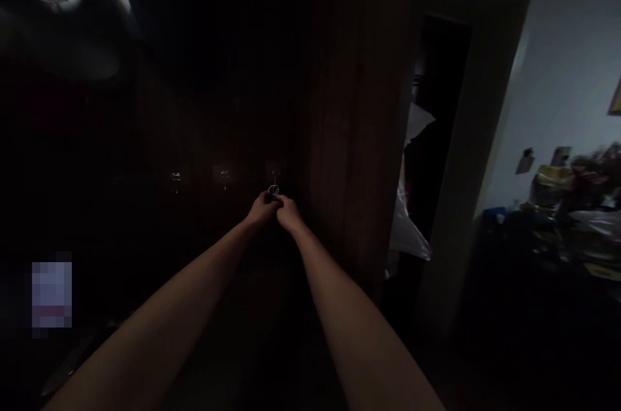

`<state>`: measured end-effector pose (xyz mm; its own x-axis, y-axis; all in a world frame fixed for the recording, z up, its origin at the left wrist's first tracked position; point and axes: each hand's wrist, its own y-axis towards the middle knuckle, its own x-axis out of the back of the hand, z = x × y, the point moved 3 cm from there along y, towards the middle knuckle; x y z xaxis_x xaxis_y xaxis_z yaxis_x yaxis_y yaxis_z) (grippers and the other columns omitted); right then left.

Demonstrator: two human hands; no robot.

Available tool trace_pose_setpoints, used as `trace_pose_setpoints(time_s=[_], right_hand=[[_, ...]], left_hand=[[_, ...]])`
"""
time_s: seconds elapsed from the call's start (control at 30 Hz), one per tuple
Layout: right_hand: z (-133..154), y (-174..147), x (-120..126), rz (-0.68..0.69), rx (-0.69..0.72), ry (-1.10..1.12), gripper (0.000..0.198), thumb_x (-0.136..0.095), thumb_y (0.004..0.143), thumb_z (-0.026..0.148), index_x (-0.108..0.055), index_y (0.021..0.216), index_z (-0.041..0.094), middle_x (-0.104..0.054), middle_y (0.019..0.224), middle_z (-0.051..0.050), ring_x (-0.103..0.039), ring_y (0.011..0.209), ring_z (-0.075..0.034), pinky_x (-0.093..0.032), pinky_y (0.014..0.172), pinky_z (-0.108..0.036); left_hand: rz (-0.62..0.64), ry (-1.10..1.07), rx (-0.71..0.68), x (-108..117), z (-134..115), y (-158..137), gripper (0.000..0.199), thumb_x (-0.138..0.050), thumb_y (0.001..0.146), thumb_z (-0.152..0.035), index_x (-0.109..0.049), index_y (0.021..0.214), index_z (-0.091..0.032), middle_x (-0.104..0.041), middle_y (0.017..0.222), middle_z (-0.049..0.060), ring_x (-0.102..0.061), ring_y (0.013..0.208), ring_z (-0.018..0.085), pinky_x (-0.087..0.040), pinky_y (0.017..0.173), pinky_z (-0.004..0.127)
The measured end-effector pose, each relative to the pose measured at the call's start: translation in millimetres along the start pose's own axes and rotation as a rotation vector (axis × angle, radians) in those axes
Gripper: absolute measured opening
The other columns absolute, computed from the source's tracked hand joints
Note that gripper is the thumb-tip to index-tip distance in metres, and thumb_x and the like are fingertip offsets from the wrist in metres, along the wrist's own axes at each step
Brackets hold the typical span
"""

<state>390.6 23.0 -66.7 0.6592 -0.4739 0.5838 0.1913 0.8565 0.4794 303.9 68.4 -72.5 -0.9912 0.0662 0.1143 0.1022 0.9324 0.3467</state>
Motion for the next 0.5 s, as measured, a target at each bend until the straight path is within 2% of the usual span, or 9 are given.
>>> trace_pose_setpoints(time_s=[0.1,0.23,0.37,0.5], right_hand=[[0,3,10,-0.005,0.01,-0.037,0.052,-0.04,0.069,-0.001,-0.063,0.11,0.02,-0.062,0.116,-0.006,-0.055,0.107,-0.016,-0.04,0.094,-0.027],[7,7,21,0.0,0.029,-0.046,0.046,-0.04,0.07,0.001,-0.065,0.102,0.024,-0.067,0.103,-0.002,-0.059,0.099,-0.014,-0.044,0.087,-0.024],[14,14,30,-0.118,-0.033,-0.07,0.051,-0.038,0.073,0.002,-0.055,0.117,0.023,-0.066,0.099,-0.002,-0.059,0.094,-0.013,-0.045,0.081,-0.023],[19,21,29,-0.087,0.056,-0.218,0.06,-0.04,0.076,0.005,-0.041,0.131,0.031,-0.059,0.114,-0.003,-0.053,0.106,-0.016,-0.043,0.086,-0.026]], left_hand=[[0.026,-0.028,0.053,-7,0,6,0.029,-0.067,0.062,-0.014,-0.063,0.09,-0.011,-0.067,0.08,0.006,-0.062,0.08,0.018,-0.046,0.071,0.025],[0.061,-0.081,0.105,-8,0,8,0.017,-0.063,0.067,-0.017,-0.065,0.083,-0.012,-0.06,0.06,0.0,-0.058,0.057,0.012,-0.045,0.057,0.022],[0.077,-0.088,0.122,-4,1,9,0.018,-0.058,0.071,-0.017,-0.064,0.088,-0.012,-0.057,0.058,-0.001,-0.053,0.05,0.009,-0.043,0.052,0.021],[0.089,-0.05,0.113,0,0,10,0.027,-0.058,0.072,-0.022,-0.062,0.097,-0.013,-0.059,0.061,0.0,-0.052,0.05,0.009,-0.042,0.051,0.02]])
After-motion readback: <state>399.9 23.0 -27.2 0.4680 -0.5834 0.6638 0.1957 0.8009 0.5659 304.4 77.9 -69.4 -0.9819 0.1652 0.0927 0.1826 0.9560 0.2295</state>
